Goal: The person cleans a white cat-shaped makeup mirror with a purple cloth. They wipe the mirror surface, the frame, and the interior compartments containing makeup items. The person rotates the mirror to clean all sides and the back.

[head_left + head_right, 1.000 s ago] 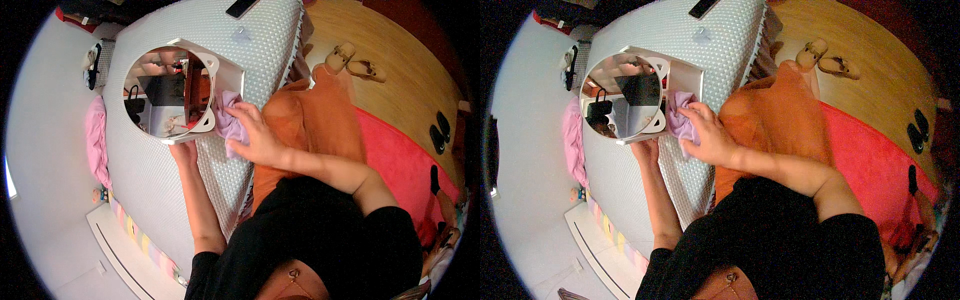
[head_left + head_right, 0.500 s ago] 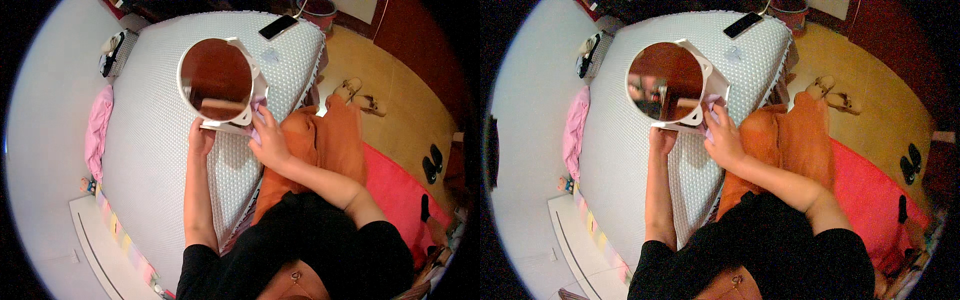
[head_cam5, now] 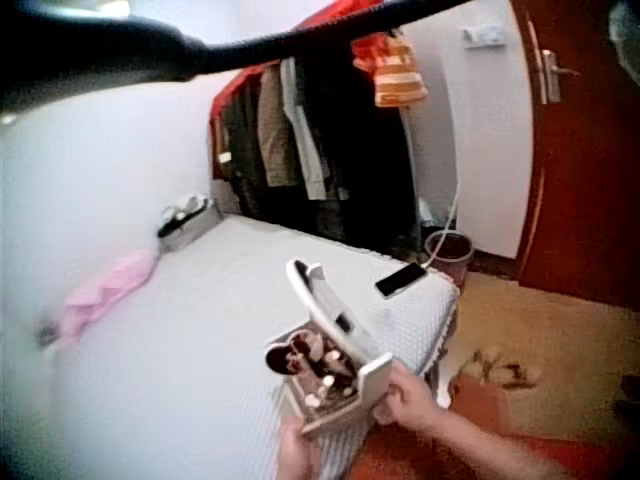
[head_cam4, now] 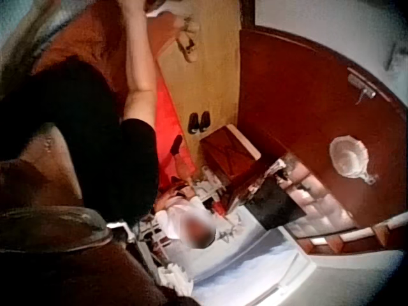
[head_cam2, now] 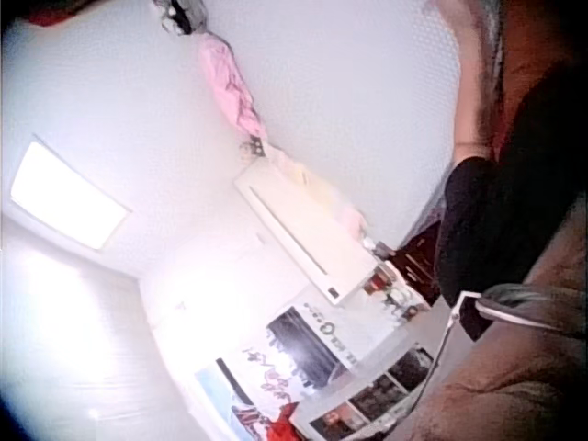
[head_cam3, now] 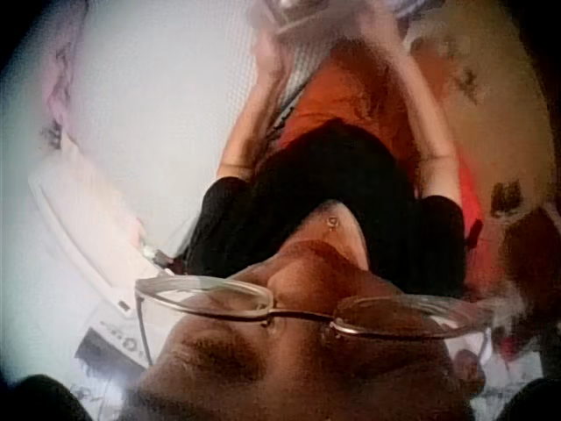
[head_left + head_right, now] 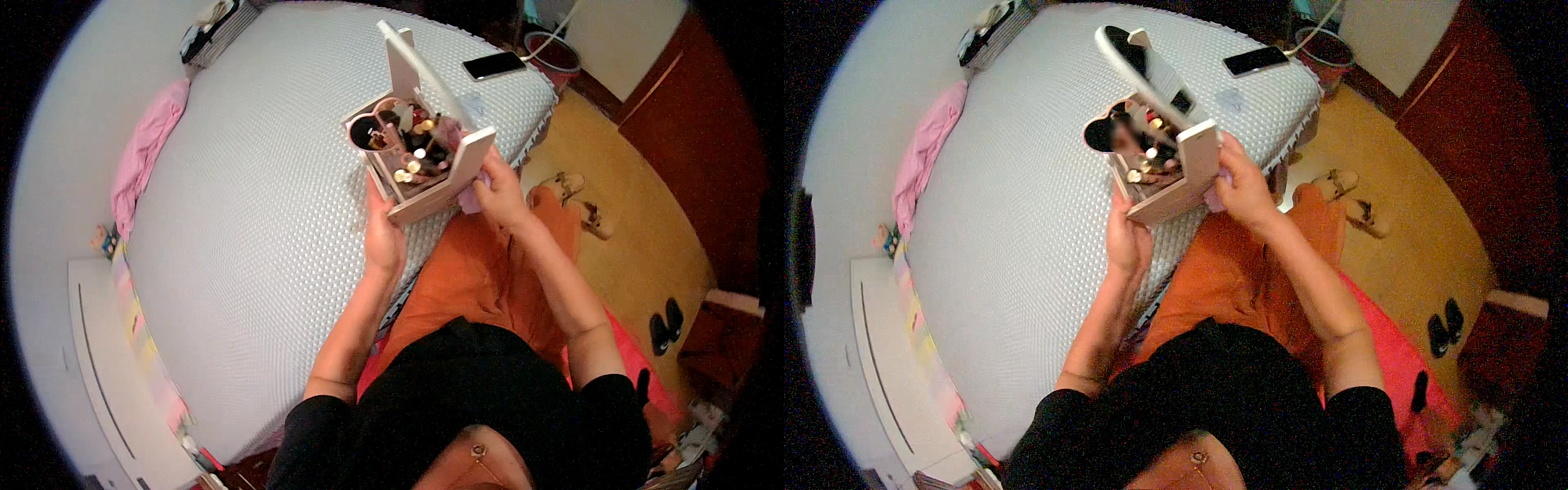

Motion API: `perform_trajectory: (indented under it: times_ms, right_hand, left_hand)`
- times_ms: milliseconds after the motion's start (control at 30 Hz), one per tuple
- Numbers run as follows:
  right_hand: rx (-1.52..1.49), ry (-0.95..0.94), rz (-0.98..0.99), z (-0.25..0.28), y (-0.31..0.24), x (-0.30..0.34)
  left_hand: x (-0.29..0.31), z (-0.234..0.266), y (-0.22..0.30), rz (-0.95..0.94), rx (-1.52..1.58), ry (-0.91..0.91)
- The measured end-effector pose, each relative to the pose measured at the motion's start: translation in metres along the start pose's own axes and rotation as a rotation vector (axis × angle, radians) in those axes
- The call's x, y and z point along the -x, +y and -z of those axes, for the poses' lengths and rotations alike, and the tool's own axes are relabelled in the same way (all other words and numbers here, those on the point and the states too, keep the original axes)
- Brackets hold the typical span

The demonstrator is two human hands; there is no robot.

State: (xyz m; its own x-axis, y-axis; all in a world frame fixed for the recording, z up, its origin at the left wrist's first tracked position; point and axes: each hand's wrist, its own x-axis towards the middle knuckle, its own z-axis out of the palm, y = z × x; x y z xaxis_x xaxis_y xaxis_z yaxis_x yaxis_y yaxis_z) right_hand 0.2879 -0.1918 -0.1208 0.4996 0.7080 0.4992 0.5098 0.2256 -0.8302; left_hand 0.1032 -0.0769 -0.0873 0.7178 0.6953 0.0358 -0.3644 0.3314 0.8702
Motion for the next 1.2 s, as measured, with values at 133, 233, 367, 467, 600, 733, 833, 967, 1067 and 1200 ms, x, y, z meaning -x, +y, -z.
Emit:
perform_trajectory:
  times_ms: [133,233,367,467,600,733,833,967,1067,1200]
  right_hand:
    - [-0.154,-0.213,-0.160,0.024,0.018,-0.041]
    - [-0.118,-0.349,-0.235,0.034,0.018,-0.060]
    - [-0.143,-0.367,-0.363,0.045,0.038,-0.058]
    - [-0.131,-0.289,-0.392,0.039,0.031,-0.051]
    - [-0.044,0.020,-0.383,0.045,0.044,-0.026]
    - [-0.366,0.383,-0.575,0.061,0.016,-0.005]
    - [-0.466,0.417,-0.667,0.065,-0.009,0.023]
    - [-0.529,0.270,-0.733,0.022,-0.042,0.043]
    - [-0.448,0.232,-0.632,-0.004,-0.029,0.048]
    - [0.034,0.165,-0.407,-0.028,-0.011,0.052]
  left_hand:
    - [0.007,-0.020,-0.030,-0.095,-0.045,0.204]
    - [0.016,-0.030,-0.052,-0.079,-0.221,0.322]
    - [0.026,-0.051,-0.063,0.000,-0.517,0.373]
    - [0.036,-0.027,-0.082,-0.038,-0.606,0.317]
    - [0.052,0.010,-0.072,-0.122,-0.516,0.277]
    - [0.034,0.075,-0.047,-0.187,-0.455,0.446]
    - [-0.022,0.089,0.000,-0.168,-0.256,0.463]
    - [-0.101,0.124,0.020,0.084,-0.213,0.055]
    - [-0.115,0.105,0.029,0.336,-0.097,-0.117]
    - [-0.117,0.091,0.021,0.492,-0.227,-0.036]
